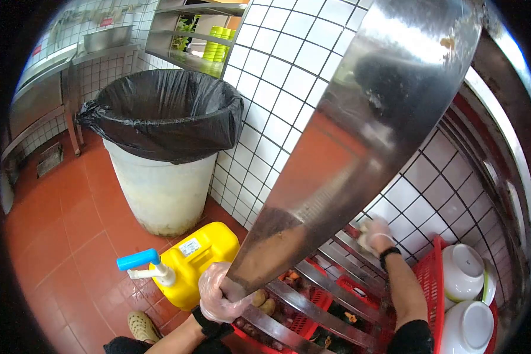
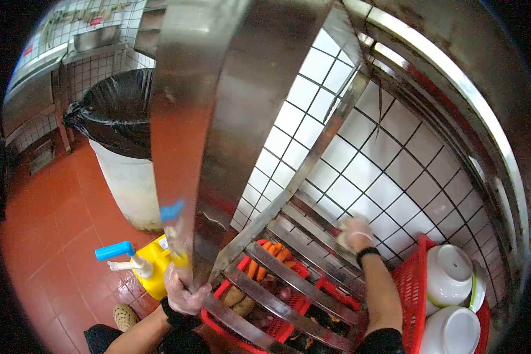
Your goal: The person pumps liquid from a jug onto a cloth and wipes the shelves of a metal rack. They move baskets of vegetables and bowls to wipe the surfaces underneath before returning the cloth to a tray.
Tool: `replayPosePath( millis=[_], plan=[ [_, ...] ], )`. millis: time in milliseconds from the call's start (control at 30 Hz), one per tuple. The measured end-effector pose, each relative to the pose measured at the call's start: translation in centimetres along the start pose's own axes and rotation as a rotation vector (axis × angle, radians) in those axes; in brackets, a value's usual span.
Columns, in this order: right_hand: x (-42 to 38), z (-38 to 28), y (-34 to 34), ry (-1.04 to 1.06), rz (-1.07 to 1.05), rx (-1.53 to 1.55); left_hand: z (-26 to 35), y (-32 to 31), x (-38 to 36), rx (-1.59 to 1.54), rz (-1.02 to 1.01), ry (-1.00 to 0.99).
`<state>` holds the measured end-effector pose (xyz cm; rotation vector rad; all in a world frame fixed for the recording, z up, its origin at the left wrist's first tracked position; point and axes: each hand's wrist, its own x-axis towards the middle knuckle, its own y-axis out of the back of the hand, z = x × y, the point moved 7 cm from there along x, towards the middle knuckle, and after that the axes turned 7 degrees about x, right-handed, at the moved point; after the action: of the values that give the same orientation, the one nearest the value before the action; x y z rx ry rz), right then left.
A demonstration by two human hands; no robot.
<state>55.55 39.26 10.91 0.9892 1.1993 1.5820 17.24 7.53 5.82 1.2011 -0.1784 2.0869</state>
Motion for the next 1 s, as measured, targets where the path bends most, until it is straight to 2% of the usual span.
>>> replayPosePath(
  millis=[33, 133, 233, 267, 300, 333, 367, 433, 467, 567, 600, 667, 733, 767, 800, 833, 867, 900, 933, 1000],
  plan=[
    [-1.5, 2.4, -0.1, -0.279, -0.038, 0.083, 0.0, 0.1, 0.1, -0.029, 0.020, -0.003],
    [-2.7, 1.7, 0.4, -0.127, -0.011, -0.069, 0.7, 0.5, 0.5, -0.034, 0.068, -0.062],
    [-0.3, -3.3, 1.2, 0.022, 0.013, -0.036, 0.7, 0.6, 0.9, -0.055, 0.075, -0.038],
    [1.3, -3.8, 0.1, 0.130, 0.252, 0.099, 0.9, 0.6, 0.9, -0.060, 0.080, -0.052],
    [3.2, -7.5, 1.9, 0.084, 0.105, 0.117, 0.9, 0.6, 1.0, -0.062, 0.086, -0.065],
    [5.2, -8.9, 1.0, 0.164, 0.298, 0.246, 0.8, 0.6, 0.9, -0.064, 0.094, -0.079],
    [7.9, -10.3, -0.3, 0.072, 0.222, 0.183, -0.3, -0.1, 0.3, -0.133, 0.003, -0.083],
    [10.7, -13.3, 0.5, 0.066, 0.142, 0.167, -0.3, 0.0, 0.6, -0.112, -0.004, -0.094],
    [10.8, -14.0, 0.7, 0.074, 0.067, 0.120, -0.2, 0.1, 0.5, -0.107, -0.010, -0.092],
    [6.0, -14.2, 3.9, 0.147, 0.198, 0.239, -0.9, -0.8, -1.3, 0.028, -0.017, -0.113],
    [5.9, -13.1, 3.1, 0.086, 0.099, 0.143, -0.8, -0.6, -1.2, 0.042, -0.037, -0.104],
    [4.5, -11.0, 2.7, 0.057, 0.135, 0.086, -0.4, -0.2, -1.0, 0.071, -0.079, -0.087],
    [1.4, -8.8, 3.6, 0.019, 0.064, 0.110, -0.3, 0.0, -0.6, 0.017, -0.047, -0.038],
    [0.0, -6.2, 2.9, -0.025, 0.146, 0.171, -0.3, 0.1, -0.4, 0.001, -0.053, -0.018],
    [0.1, -2.4, -0.3, 0.093, 0.115, 0.082, -0.4, 0.1, -0.2, -0.015, -0.059, 0.003],
    [-2.4, 0.4, 0.2, -0.073, 0.038, 0.134, -0.4, 0.0, 0.1, -0.040, -0.048, -0.013],
    [-4.5, 4.1, -1.2, -0.059, 0.198, 0.100, -0.5, 0.0, -0.2, -0.042, -0.038, -0.013],
    [-6.2, 8.1, -2.6, -0.324, 0.115, 0.161, -0.7, -0.1, -0.4, -0.044, -0.027, -0.013],
    [-7.6, 9.2, -2.8, -0.267, 0.018, -0.033, -0.8, -0.1, -0.6, -0.046, -0.017, -0.013],
    [-7.3, 12.1, -4.9, -0.267, -0.057, -0.105, -0.7, -0.3, -0.8, -0.034, -0.011, -0.008]
  ],
)
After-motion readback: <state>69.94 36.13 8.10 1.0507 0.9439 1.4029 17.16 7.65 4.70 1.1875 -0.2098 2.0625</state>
